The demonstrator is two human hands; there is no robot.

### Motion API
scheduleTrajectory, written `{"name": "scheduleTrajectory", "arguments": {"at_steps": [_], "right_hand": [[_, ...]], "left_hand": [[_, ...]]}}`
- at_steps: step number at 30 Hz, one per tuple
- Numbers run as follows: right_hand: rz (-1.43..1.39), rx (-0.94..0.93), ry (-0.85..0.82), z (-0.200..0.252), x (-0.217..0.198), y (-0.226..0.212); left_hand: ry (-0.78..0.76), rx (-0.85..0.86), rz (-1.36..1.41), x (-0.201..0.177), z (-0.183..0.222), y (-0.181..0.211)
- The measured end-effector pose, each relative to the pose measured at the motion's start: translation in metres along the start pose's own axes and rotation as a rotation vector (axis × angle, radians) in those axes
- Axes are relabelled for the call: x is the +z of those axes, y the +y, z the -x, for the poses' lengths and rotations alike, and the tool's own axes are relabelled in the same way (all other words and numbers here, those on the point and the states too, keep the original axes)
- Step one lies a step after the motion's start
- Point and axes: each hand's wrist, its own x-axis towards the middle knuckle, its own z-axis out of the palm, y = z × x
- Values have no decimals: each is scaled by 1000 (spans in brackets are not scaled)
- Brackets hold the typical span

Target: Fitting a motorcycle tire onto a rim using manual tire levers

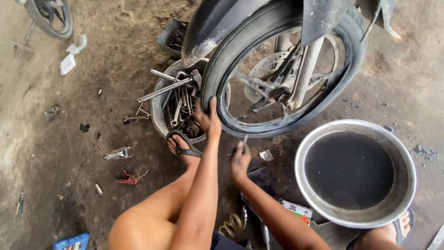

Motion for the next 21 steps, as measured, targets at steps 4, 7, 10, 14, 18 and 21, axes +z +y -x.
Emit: {"name": "scheduleTrajectory", "arguments": {"at_steps": [4,7,10,14,18,21], "right_hand": [[188,-874,145,-17,-22,-81],[412,-1207,68,-14,-13,-147],[628,-1218,-161,-21,8,-166],[742,-1038,-329,-55,11,-128],[737,-928,-403,-42,6,-133],[365,-868,-525,-19,15,-159]], "left_hand": [[-60,15,-32,0,-9,3],[-79,241,-108,1,-32,41],[-32,257,-133,-3,-31,44],[112,34,39,12,-12,18],[87,-85,112,4,3,-10],[-52,-114,178,1,-18,23]]}}
